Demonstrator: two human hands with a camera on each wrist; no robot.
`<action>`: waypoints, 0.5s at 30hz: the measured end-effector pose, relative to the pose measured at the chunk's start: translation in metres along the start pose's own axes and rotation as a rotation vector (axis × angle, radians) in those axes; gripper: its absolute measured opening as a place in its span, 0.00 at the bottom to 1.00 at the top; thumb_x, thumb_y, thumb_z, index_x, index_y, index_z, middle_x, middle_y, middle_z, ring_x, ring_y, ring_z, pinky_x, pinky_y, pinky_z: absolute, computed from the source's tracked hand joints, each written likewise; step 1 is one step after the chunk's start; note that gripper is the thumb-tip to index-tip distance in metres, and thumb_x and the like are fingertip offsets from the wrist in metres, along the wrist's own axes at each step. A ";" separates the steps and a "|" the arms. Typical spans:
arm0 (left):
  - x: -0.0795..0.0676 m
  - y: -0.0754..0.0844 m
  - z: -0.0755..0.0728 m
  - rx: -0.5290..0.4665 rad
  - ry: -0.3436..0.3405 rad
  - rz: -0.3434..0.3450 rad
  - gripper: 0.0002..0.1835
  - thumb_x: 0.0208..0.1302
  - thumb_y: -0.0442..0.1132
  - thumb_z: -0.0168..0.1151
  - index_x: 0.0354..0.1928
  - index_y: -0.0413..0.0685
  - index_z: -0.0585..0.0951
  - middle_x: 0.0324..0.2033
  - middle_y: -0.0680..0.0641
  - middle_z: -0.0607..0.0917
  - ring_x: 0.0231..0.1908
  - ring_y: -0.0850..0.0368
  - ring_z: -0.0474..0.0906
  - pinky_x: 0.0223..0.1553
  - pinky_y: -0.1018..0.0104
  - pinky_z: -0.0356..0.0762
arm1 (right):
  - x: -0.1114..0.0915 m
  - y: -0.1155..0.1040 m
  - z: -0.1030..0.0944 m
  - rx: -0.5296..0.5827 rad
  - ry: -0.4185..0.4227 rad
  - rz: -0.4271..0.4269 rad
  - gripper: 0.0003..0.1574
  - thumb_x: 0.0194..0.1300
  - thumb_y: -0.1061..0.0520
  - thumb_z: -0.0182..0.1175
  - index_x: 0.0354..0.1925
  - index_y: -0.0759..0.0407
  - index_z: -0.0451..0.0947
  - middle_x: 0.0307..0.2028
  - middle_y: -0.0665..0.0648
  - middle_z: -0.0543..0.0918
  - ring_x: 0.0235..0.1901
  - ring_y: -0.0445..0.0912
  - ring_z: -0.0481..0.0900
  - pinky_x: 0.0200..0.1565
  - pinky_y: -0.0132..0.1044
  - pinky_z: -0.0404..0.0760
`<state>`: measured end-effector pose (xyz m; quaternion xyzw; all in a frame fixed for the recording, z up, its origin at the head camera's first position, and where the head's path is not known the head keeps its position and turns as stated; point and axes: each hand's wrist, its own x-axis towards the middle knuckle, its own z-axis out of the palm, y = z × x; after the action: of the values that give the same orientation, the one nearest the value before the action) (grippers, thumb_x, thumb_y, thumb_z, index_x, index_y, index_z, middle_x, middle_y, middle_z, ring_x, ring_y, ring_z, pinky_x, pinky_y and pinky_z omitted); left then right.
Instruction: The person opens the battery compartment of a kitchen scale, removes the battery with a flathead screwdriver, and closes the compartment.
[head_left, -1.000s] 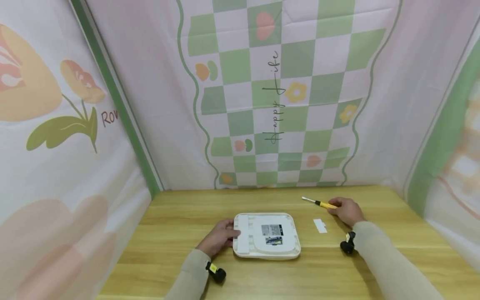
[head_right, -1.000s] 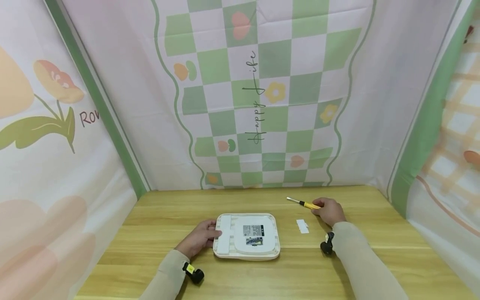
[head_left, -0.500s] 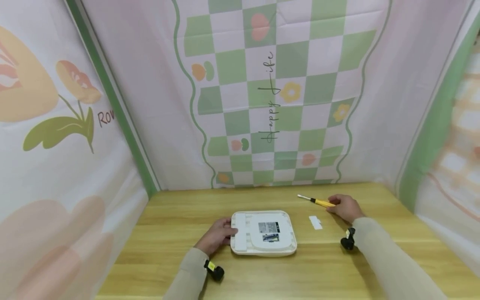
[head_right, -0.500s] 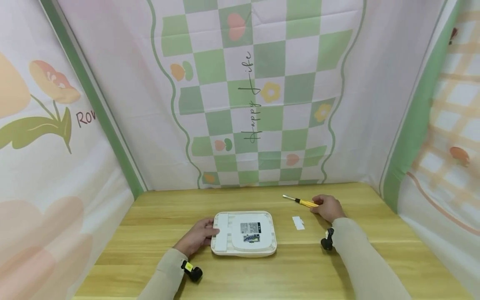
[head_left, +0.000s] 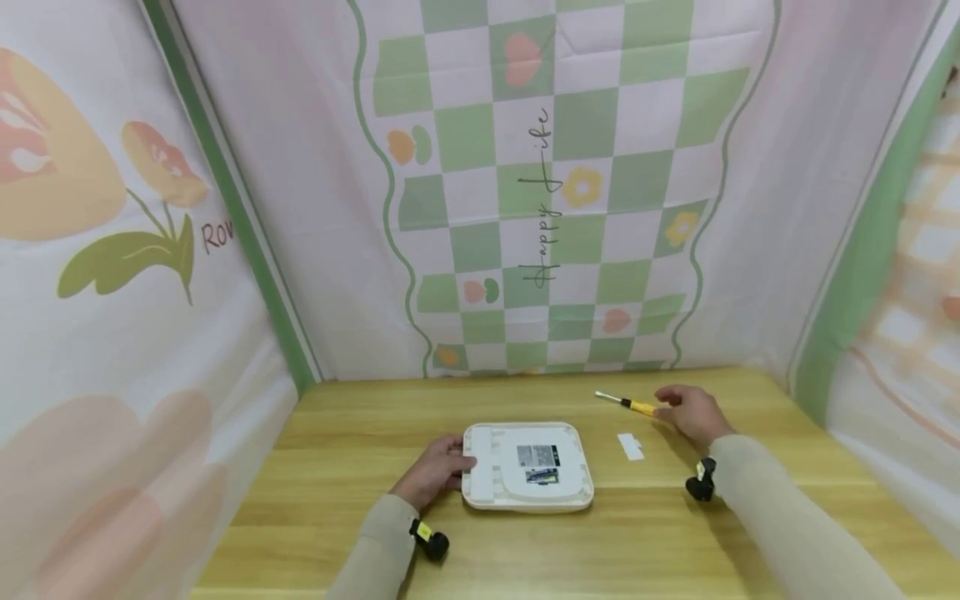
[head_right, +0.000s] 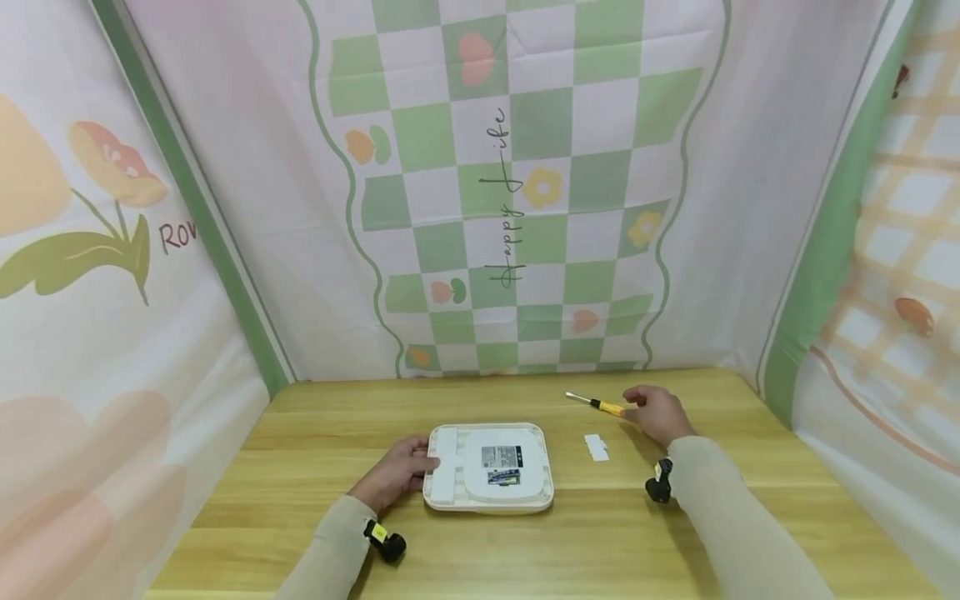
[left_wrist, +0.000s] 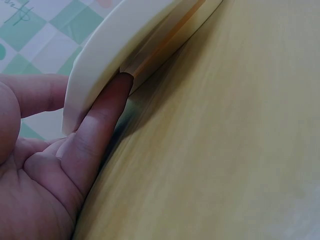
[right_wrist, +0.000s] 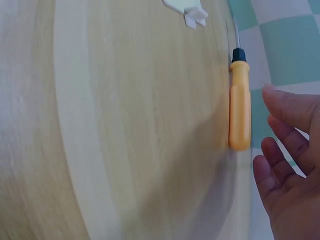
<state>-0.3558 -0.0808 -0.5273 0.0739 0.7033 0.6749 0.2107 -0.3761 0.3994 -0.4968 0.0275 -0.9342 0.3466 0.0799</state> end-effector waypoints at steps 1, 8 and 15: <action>0.000 0.000 0.000 -0.002 0.000 0.001 0.29 0.66 0.36 0.62 0.65 0.33 0.66 0.47 0.43 0.82 0.41 0.51 0.81 0.39 0.58 0.82 | 0.000 -0.001 0.001 0.007 -0.004 -0.001 0.28 0.61 0.56 0.67 0.55 0.71 0.75 0.51 0.73 0.78 0.52 0.67 0.73 0.52 0.61 0.72; -0.004 0.001 0.002 -0.017 -0.013 0.023 0.29 0.67 0.35 0.61 0.66 0.32 0.66 0.46 0.42 0.82 0.41 0.50 0.81 0.39 0.58 0.83 | -0.003 -0.011 0.006 0.039 -0.008 -0.044 0.26 0.63 0.56 0.66 0.55 0.70 0.76 0.51 0.71 0.79 0.53 0.67 0.73 0.51 0.60 0.73; -0.003 0.000 0.000 -0.049 -0.034 0.035 0.27 0.67 0.33 0.61 0.65 0.32 0.66 0.45 0.42 0.82 0.41 0.49 0.82 0.39 0.58 0.83 | -0.004 -0.017 0.011 0.070 -0.004 -0.090 0.26 0.62 0.56 0.67 0.54 0.70 0.76 0.50 0.69 0.80 0.51 0.65 0.75 0.49 0.57 0.77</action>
<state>-0.3527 -0.0822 -0.5270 0.0927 0.6814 0.6942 0.2126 -0.3720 0.3789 -0.4946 0.0730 -0.9195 0.3750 0.0925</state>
